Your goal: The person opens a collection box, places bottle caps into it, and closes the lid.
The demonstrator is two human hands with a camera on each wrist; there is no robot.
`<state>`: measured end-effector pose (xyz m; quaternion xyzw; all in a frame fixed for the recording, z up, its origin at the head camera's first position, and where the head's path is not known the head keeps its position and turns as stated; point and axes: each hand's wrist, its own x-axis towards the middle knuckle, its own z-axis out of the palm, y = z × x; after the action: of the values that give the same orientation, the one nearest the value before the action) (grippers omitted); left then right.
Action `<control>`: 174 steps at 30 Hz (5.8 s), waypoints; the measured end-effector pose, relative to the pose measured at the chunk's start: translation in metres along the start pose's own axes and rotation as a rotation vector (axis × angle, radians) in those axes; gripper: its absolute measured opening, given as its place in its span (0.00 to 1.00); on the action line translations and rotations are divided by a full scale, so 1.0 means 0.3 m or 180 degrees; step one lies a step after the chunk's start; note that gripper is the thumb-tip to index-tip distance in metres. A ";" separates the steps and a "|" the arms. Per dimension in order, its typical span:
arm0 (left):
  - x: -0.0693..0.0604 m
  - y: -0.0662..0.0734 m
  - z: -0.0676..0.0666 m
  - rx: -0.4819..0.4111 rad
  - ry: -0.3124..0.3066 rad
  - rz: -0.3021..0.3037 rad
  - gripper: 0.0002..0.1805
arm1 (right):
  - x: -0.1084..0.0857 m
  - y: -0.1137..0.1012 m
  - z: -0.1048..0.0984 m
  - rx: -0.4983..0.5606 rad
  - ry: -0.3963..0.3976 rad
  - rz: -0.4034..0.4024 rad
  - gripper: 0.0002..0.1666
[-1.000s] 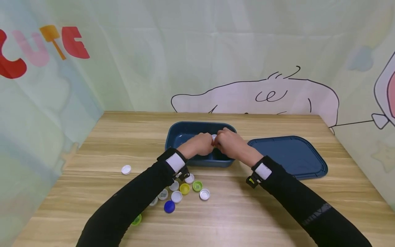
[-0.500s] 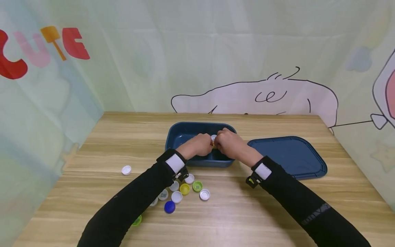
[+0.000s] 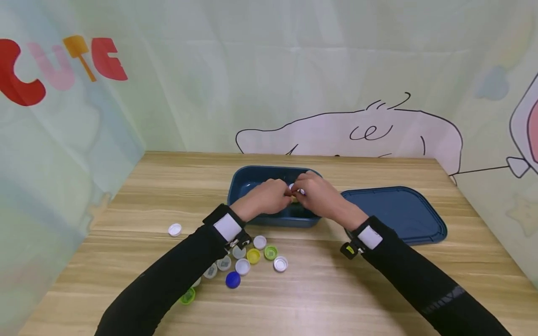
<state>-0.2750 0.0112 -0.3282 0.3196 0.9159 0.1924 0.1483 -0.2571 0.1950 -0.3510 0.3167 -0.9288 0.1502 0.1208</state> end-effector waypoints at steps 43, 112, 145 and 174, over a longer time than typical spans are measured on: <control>-0.432 0.060 0.276 0.0924 0.0712 0.0661 0.11 | -0.292 -0.310 0.066 0.0025 -0.0697 -0.0690 0.04; -0.233 0.145 -0.084 -0.0938 0.0974 0.0376 0.03 | -0.145 -0.173 -0.221 0.0502 0.0398 -0.0332 0.09; 0.047 -0.012 0.086 -0.0682 0.0644 -0.0216 0.08 | -0.020 -0.014 -0.005 0.0063 -0.0694 0.0149 0.04; 0.044 -0.027 0.092 -0.0675 0.0562 -0.0332 0.07 | -0.010 -0.003 0.011 0.0159 -0.0741 0.0172 0.05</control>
<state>-0.2784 0.0210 -0.3582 0.2360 0.9153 0.3075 0.1099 -0.2548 0.1947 -0.3549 0.3098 -0.9406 0.1387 0.0001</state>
